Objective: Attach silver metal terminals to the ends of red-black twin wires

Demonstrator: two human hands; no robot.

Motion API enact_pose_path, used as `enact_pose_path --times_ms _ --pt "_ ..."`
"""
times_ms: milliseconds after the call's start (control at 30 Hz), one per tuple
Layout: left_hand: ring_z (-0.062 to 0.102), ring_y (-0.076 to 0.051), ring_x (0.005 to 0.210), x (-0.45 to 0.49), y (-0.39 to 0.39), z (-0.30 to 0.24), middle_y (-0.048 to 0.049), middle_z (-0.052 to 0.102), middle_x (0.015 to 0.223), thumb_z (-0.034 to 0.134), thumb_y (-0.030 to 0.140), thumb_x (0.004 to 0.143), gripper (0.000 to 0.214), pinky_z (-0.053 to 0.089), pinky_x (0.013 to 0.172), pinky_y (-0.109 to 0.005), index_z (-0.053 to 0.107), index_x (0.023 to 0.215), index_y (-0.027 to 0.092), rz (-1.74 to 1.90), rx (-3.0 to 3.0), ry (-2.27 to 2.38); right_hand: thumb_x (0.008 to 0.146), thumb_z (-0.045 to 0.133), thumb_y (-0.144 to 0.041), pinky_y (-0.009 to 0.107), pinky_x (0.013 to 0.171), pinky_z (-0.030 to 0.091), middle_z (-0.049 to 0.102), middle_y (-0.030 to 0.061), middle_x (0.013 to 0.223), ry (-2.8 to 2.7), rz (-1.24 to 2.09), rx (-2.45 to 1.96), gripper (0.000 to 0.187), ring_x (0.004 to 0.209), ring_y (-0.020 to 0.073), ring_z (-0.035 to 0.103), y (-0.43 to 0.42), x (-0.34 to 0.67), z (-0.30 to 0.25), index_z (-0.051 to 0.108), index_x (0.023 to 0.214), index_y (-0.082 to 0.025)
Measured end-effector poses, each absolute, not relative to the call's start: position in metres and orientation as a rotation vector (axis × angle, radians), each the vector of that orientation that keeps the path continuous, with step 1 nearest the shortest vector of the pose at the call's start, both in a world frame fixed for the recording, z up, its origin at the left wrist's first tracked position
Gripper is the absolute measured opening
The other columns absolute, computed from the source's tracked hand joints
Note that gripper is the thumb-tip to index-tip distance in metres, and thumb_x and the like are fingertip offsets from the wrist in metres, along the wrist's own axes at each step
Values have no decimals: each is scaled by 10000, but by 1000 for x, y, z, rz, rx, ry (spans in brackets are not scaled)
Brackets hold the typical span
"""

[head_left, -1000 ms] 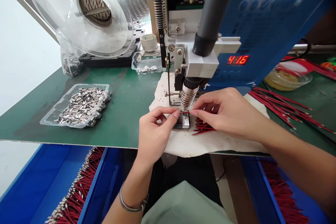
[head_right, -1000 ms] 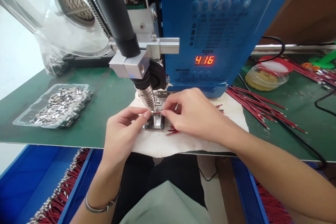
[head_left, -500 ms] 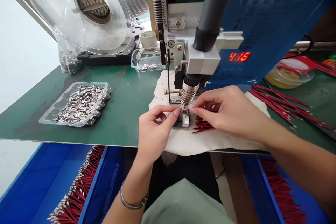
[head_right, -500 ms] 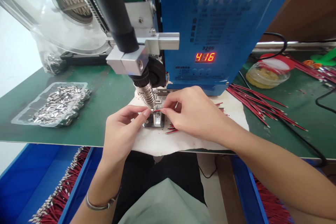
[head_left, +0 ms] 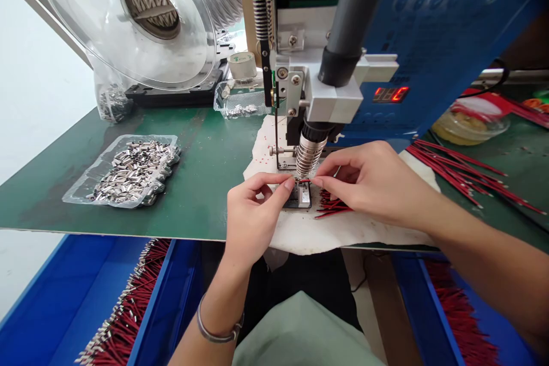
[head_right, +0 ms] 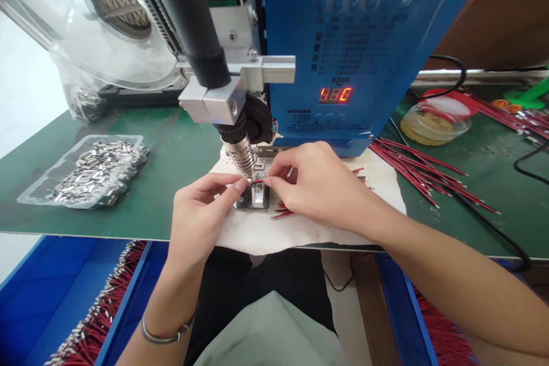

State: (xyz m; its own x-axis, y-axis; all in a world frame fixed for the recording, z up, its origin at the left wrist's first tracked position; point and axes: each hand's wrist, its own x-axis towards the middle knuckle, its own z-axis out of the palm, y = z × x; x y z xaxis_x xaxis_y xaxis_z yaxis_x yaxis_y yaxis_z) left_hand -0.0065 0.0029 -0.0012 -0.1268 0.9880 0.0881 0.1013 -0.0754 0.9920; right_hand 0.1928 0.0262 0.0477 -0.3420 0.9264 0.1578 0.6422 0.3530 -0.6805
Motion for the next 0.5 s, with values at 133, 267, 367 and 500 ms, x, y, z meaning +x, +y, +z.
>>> enact_pose_path --times_ms 133,267,367,500 --pt "522 -96 622 -7 3 -1 -9 717 707 849 335 811 92 391 570 -227 850 825 245 1328 1288 1342 866 670 -248 264 529 444 752 -38 655 -2089 704 -1365 171 489 113 606 25 194 47 803 760 -242" --pt "543 -105 640 -7 3 -1 -14 726 721 844 334 816 87 400 568 -227 848 825 247 1327 1293 1346 870 670 -254 267 516 428 754 -27 667 -2096 691 -1374 168 490 115 600 25 194 46 805 771 -234" --pt "543 -104 641 -7 3 -2 -13 729 729 846 335 816 86 403 573 -227 847 827 250 1324 1293 1340 872 669 -258 264 521 427 745 -31 658 -2096 693 -1379 171 499 114 604 25 193 46 799 762 -236" --pt "533 -103 638 -8 2 -2 -14 729 738 843 335 820 94 401 581 -232 844 836 242 1318 1302 1346 869 664 -249 260 539 436 736 -43 644 -2090 692 -1385 176 496 105 596 25 193 47 791 747 -240"
